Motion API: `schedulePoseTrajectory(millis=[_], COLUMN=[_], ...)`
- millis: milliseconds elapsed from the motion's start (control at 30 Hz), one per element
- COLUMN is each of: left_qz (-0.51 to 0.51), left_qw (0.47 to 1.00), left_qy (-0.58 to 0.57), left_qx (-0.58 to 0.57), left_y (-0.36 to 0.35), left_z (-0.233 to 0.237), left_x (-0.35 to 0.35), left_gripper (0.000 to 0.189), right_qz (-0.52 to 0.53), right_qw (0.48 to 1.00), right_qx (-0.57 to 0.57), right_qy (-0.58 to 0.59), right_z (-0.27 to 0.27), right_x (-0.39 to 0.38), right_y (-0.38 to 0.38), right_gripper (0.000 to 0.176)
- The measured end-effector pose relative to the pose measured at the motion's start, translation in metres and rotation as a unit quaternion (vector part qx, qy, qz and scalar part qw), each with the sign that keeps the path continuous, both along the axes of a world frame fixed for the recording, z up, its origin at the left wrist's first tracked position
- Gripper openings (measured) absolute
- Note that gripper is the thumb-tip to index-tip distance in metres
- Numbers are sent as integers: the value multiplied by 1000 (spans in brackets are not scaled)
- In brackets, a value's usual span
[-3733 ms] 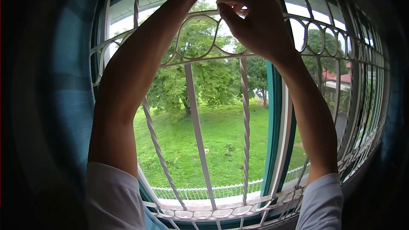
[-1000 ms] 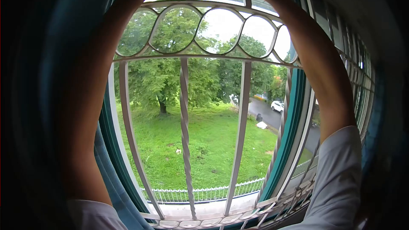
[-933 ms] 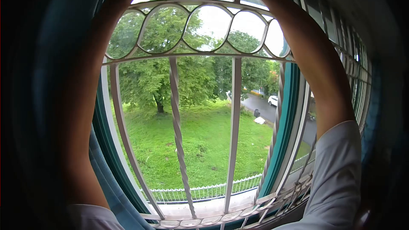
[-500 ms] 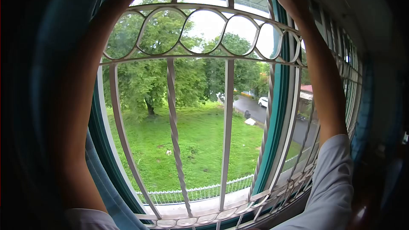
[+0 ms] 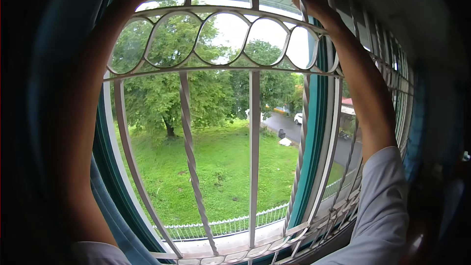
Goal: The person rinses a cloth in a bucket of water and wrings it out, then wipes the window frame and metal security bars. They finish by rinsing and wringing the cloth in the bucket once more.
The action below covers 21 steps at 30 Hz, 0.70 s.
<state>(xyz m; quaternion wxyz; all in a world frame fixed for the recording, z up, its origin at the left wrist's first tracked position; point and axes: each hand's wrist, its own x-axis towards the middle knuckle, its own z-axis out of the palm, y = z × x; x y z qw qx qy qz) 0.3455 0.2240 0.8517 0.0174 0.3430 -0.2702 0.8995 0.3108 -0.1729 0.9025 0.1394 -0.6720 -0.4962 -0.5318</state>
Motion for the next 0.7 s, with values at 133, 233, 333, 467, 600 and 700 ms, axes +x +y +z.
schedulePoseTrajectory(millis=[133, 233, 333, 467, 600, 700], left_qz=[53, -7, 2, -8, 15, 48], left_qw=[998, 998, 999, 1000, 992, 993], left_qy=[22, 60, 33, 18, 121, 103], left_qx=[-21, -13, 9, 0, -16, 25], left_y=[-4, -7, 6, 4, 0, 3], left_z=[-7, -8, 2, 1, -3, -10], left_x=[-11, -3, 3, 5, -6, -6], left_gripper=[9, 8, 8, 10, 10, 12], right_qz=[-399, -562, -508, -470, -525, -537], right_qw=[874, 711, 708, 680, 683, 704], right_qx=[71, 95, 85, -42, 109, 155], right_qy=[-267, -412, -483, -562, -495, -438], right_z=[0, -6, 9, -4, -9, 0], right_x=[11, 1, 10, -2, -5, 1], right_y=[-42, -37, -33, -14, -18, -24], right_gripper=[38, 39, 37, 40, 47, 41])
